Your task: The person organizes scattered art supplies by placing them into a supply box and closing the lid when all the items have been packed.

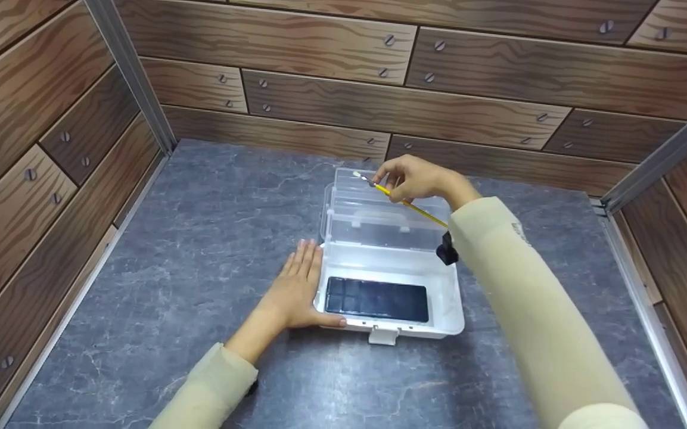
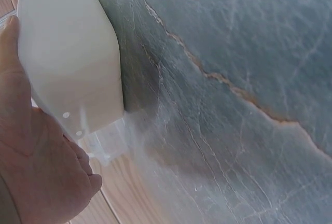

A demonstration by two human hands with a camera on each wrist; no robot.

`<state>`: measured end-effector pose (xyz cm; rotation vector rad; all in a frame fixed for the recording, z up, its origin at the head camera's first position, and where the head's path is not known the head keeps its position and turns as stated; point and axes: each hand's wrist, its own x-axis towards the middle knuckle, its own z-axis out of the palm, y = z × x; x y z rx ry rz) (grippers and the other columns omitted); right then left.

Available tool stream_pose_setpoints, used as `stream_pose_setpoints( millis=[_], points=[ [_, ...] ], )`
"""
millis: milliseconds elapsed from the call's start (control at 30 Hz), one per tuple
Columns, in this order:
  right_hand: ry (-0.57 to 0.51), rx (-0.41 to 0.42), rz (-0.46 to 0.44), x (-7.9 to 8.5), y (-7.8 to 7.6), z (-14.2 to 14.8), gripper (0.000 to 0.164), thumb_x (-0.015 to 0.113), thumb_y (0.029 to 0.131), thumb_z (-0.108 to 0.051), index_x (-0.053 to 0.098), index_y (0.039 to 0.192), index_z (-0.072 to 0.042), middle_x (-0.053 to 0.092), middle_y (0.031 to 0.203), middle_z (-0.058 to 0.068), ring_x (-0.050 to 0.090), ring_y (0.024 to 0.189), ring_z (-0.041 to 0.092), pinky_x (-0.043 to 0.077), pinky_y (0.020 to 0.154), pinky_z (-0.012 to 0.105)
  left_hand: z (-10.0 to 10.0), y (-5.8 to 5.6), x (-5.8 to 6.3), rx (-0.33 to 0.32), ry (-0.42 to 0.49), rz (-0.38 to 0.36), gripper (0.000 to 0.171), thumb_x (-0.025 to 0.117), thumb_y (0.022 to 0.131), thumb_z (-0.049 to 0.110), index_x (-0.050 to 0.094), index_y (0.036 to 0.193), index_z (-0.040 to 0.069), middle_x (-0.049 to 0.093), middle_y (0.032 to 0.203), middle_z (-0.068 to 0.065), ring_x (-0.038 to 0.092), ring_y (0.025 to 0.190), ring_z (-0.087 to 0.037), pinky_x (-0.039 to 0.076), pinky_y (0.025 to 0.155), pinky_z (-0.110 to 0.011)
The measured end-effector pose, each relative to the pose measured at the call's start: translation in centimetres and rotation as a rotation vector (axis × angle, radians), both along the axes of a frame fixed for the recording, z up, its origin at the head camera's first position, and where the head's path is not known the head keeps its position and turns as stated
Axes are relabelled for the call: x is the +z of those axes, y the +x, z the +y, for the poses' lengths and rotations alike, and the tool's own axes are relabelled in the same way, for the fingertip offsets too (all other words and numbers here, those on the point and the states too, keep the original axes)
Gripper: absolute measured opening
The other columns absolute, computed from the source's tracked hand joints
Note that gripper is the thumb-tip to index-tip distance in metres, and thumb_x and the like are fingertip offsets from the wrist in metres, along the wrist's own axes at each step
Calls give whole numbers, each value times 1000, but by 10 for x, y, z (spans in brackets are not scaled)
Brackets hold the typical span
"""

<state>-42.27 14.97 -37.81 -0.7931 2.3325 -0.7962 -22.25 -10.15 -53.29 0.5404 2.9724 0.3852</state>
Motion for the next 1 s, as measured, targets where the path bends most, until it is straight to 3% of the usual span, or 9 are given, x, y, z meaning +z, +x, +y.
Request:
stream_pose_setpoints(
  millis=[133, 300, 633, 1000],
  points=[
    [18, 22, 34, 3, 3, -5, 41, 60, 86, 6, 66, 123, -10, 62, 98, 13, 58, 74, 21, 50, 56, 27, 0, -1, 0, -3, 7, -2, 149, 54, 60, 96, -2, 158, -2, -5, 166, -23, -8, 153, -35, 5, 126, -46],
    [53, 53, 89, -1, 2, -6, 41, 62, 85, 4, 67, 122, -12, 63, 98, 11, 58, 76, 21, 50, 57, 28, 0, -1, -1, -2, 19, -7, 148, 58, 62, 93, -2, 158, -2, -9, 165, -22, -9, 153, -35, 4, 125, -46],
    [121, 104, 128, -9, 6, -6, 45, 63, 83, 6, 68, 125, -10, 65, 101, 11, 62, 90, 25, 53, 69, 30, 0, 1, 0, -10, 13, -6, 148, 55, 62, 95, -3, 158, -2, -7, 165, -23, -9, 153, -36, 6, 126, -47],
    [150, 190, 150, -14, 6, -18, 44, 65, 82, 5, 71, 123, -12, 69, 101, 11, 65, 93, 26, 56, 80, 37, 1, 0, 2, 2, 23, -22, 151, 50, 58, 99, -3, 158, -1, -9, 165, -22, -9, 153, -37, 3, 125, -46]
  ],
)
